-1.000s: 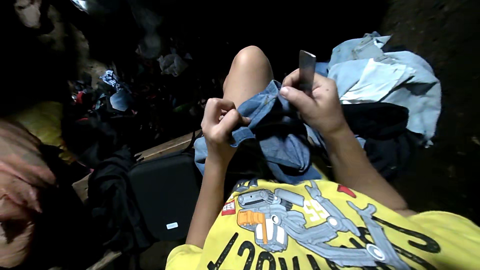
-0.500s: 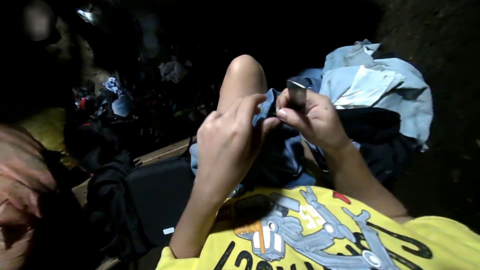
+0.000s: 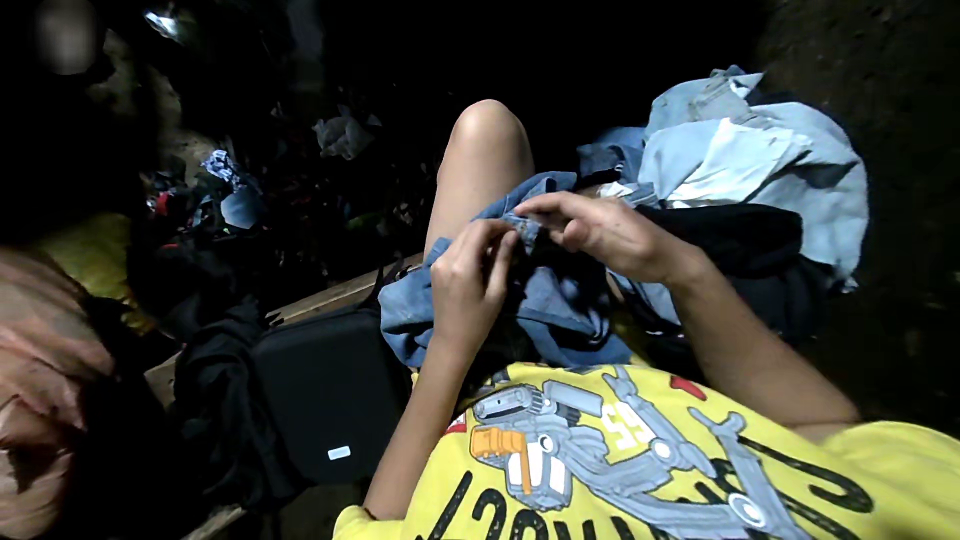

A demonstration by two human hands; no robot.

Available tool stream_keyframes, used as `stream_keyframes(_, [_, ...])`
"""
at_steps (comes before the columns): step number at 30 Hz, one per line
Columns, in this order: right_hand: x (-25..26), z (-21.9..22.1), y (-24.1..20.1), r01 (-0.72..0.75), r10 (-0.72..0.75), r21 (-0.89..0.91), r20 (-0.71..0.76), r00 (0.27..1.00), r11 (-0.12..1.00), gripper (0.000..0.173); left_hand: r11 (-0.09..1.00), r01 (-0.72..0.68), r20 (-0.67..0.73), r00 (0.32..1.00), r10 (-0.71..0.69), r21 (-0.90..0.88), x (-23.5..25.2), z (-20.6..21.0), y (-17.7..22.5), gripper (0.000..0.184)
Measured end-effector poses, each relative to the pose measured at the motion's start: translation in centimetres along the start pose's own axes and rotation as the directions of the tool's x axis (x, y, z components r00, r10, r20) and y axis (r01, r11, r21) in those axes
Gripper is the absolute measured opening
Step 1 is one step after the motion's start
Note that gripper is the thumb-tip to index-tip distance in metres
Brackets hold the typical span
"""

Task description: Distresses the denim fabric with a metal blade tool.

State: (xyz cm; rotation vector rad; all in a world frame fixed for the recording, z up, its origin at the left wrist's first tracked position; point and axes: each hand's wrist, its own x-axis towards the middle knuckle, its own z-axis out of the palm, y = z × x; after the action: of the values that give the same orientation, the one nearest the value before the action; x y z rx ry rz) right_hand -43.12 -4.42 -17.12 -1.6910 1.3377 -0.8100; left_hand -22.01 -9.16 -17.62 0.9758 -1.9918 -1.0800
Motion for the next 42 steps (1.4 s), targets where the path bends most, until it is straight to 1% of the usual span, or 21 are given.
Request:
stream_keyframes(2, [-0.4, 0.0, 0.1, 0.010, -0.005, -0.111, 0.045, 0.999, 0.994, 0.056, 0.996, 0.068, -0.038, 0.997, -0.070, -0.055, 0.0, -0.3, 0.0, 0.016])
stream_keyframes(4, [-0.6, -0.1, -0.1, 0.019, -0.005, -0.226, 0.060, 0.998, 0.974, 0.055, 0.988, 0.119, -0.080, 0.989, -0.127, -0.097, 0.1, -0.3, 0.0, 0.016])
stream_keyframes(6, [-0.8, -0.3, -0.6, 0.032, -0.013, -0.357, 0.055, 0.998, 0.933, 0.055, 0.986, 0.122, -0.099, 0.986, -0.133, -0.114, 0.1, 0.0, 0.0, 0.013])
stream_keyframes(9, [-0.9, -0.8, -1.9, 0.064, -0.056, -0.519, 0.032, 0.998, 0.852, 0.051, 0.992, 0.055, -0.141, 0.988, -0.071, -0.110, 0.0, 0.6, -0.1, 0.009])
stream_keyframes(11, [-0.7, -1.2, -2.8, 0.106, -0.110, -0.586, 0.029, 0.993, 0.803, 0.045, 0.995, -0.022, -0.176, 0.984, 0.004, -0.101, -0.1, 1.0, -0.1, 0.009])
stream_keyframes(13, [-0.3, -1.4, -3.4, 0.130, -0.131, -0.632, 0.045, 0.990, 0.764, 0.043, 0.993, -0.102, -0.215, 0.973, 0.086, -0.064, -0.3, 1.4, -0.2, 0.008])
stream_keyframes(16, [0.3, -1.3, -3.4, 0.159, -0.167, -0.644, 0.048, 0.985, 0.749, 0.037, 0.976, -0.219, -0.263, 0.941, 0.213, 0.006, -0.5, 1.7, -0.3, 0.006])
stream_keyframes(19, [0.7, -0.5, -3.2, 0.156, -0.205, -0.651, 0.001, 0.979, 0.743, 0.036, 0.962, -0.260, -0.263, 0.925, 0.274, 0.089, -0.8, 1.8, -0.4, 0.010])
stream_keyframes(23, [0.2, 0.3, -1.9, 0.103, -0.229, -0.666, -0.104, 0.968, 0.739, 0.037, 0.959, -0.236, -0.262, 0.926, 0.271, 0.157, -0.7, 2.2, -0.8, 0.010])
stream_keyframes(29, [-0.9, 1.1, -0.1, -0.078, -0.173, -0.684, -0.291, 0.941, 0.725, 0.036, 0.967, -0.134, -0.189, 0.966, 0.176, 0.216, 0.4, 3.3, -0.7, 0.010])
stream_keyframes(32, [-0.7, 1.9, -0.1, -0.122, -0.172, -0.661, -0.361, 0.916, 0.741, 0.035, 0.968, -0.145, -0.169, 0.969, 0.181, 0.204, 0.7, 3.5, -0.5, 0.008])
stream_keyframes(35, [0.5, 2.1, -0.6, -0.104, -0.190, -0.669, -0.352, 0.916, 0.736, 0.036, 0.958, -0.234, -0.203, 0.943, 0.265, 0.164, 0.7, 3.4, -1.0, 0.010])
stream_keyframes(38, [1.6, 2.0, -1.1, -0.028, -0.232, -0.677, -0.290, 0.929, 0.735, 0.039, 0.936, -0.323, -0.260, 0.900, 0.350, 0.140, 0.5, 3.2, -1.4, 0.012])
stream_keyframes(40, [2.2, 1.8, -1.1, 0.022, -0.257, -0.688, -0.242, 0.936, 0.725, 0.038, 0.934, -0.329, -0.267, 0.896, 0.355, 0.137, 0.5, 3.1, -1.5, 0.013])
stream_keyframes(42, [1.9, 1.2, -0.8, 0.024, -0.252, -0.697, -0.226, 0.941, 0.716, 0.039, 0.942, -0.298, -0.249, 0.911, 0.330, 0.158, 0.4, 3.1, -1.7, 0.013])
